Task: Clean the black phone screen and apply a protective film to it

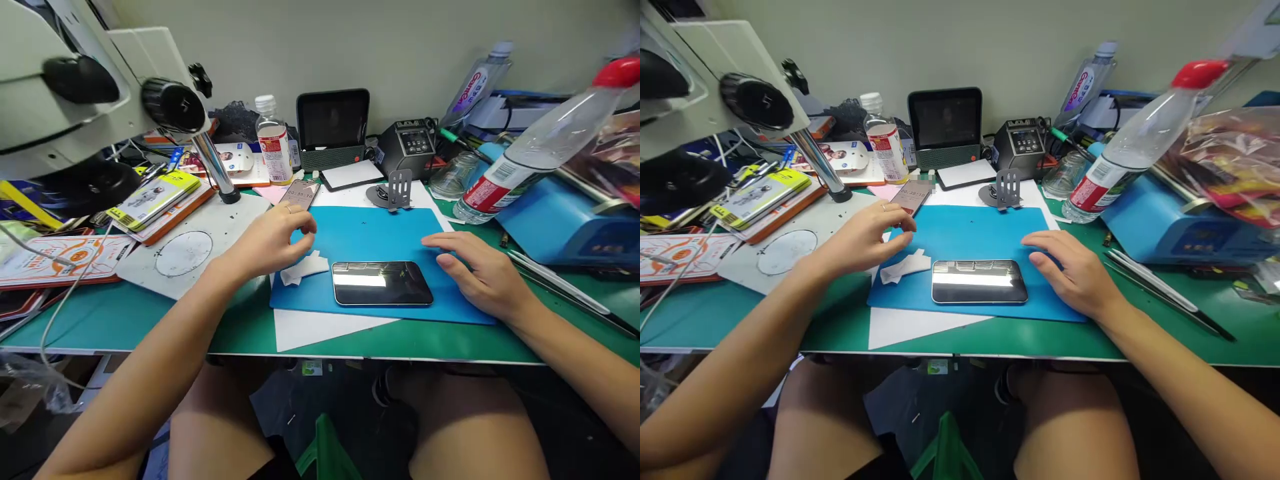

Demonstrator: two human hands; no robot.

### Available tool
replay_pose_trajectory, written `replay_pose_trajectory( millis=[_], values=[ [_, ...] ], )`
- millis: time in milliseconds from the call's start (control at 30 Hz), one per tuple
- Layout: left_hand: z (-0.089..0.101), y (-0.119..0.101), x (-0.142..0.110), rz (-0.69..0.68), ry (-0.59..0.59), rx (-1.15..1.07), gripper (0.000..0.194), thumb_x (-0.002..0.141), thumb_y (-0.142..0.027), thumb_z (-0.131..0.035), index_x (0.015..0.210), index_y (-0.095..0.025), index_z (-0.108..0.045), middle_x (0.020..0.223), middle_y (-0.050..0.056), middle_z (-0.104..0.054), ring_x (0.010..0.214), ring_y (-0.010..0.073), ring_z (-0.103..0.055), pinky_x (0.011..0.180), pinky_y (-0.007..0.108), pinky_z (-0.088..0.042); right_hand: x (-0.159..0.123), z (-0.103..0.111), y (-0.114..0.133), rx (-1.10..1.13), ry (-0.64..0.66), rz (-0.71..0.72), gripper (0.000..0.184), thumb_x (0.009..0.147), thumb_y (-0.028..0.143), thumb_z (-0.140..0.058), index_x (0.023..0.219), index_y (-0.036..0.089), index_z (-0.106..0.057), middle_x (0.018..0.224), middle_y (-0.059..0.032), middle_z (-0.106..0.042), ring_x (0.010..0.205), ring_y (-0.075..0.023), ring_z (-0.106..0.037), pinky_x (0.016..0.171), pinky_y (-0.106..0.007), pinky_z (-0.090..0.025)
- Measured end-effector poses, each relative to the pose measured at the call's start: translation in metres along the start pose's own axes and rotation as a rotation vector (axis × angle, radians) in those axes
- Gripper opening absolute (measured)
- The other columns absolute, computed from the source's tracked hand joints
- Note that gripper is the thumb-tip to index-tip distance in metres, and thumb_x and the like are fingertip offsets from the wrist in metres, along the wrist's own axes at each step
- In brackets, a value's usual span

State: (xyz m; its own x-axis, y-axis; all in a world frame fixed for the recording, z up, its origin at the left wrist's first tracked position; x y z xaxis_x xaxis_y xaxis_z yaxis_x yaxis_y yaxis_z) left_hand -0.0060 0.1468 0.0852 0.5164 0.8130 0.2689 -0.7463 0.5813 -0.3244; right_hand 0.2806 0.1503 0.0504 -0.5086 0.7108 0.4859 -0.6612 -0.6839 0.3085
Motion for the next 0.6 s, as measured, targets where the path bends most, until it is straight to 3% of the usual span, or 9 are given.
replay_pose_trajectory(
  millis=[167,333,600],
  values=[
    [-0.009,-0.015,-0.040,0.078,0.081,0.058,0.028,0.099,-0.033,-0.050,0.114,-0.019,-0.068,0.116,0.010,-0.066,0.110,0.0270,-0.059,0.094,0.043,-0.050,0.001,0.002,-0.001,0.018,-0.027,-0.032,0.029,0.098,0.043,-0.049,0.108,0.025,-0.070,0.111,-0.0094,-0.074,0.110,-0.0305,-0.067,0.102,-0.051,-0.051],
    [-0.027,-0.022,-0.069,0.105,0.057,0.091,0.032,0.100,-0.029,-0.048,0.124,-0.018,-0.066,0.126,0.012,-0.063,0.116,0.0284,-0.058,0.100,0.047,-0.050,0.001,0.002,0.003,0.018,-0.037,-0.007,0.026,0.098,0.040,-0.050,0.105,0.027,-0.070,0.110,-0.0079,-0.073,0.110,-0.0303,-0.067,0.102,-0.053,-0.051],
    [-0.024,-0.017,-0.062,0.201,-0.089,0.021,0.023,0.099,-0.028,-0.050,0.099,-0.019,-0.071,0.102,0.008,-0.069,0.097,0.0236,-0.064,0.089,0.041,-0.054,0.000,0.002,0.001,0.052,-0.033,-0.022,0.029,0.098,0.040,-0.048,0.104,0.024,-0.071,0.109,-0.0094,-0.074,0.110,-0.0309,-0.066,0.099,-0.054,-0.052]
  ],
)
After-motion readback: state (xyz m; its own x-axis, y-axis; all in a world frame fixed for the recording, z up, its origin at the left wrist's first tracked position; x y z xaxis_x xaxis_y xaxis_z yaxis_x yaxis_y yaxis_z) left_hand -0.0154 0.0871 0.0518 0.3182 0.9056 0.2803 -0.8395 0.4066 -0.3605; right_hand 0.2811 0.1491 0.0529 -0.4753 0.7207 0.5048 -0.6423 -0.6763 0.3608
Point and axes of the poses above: each hand's wrist, its own x-axis towards the middle knuckle, its own z-axis out of the back of the hand, y = z × x, the point moved 8 cm from there along x, towards the middle knuckle
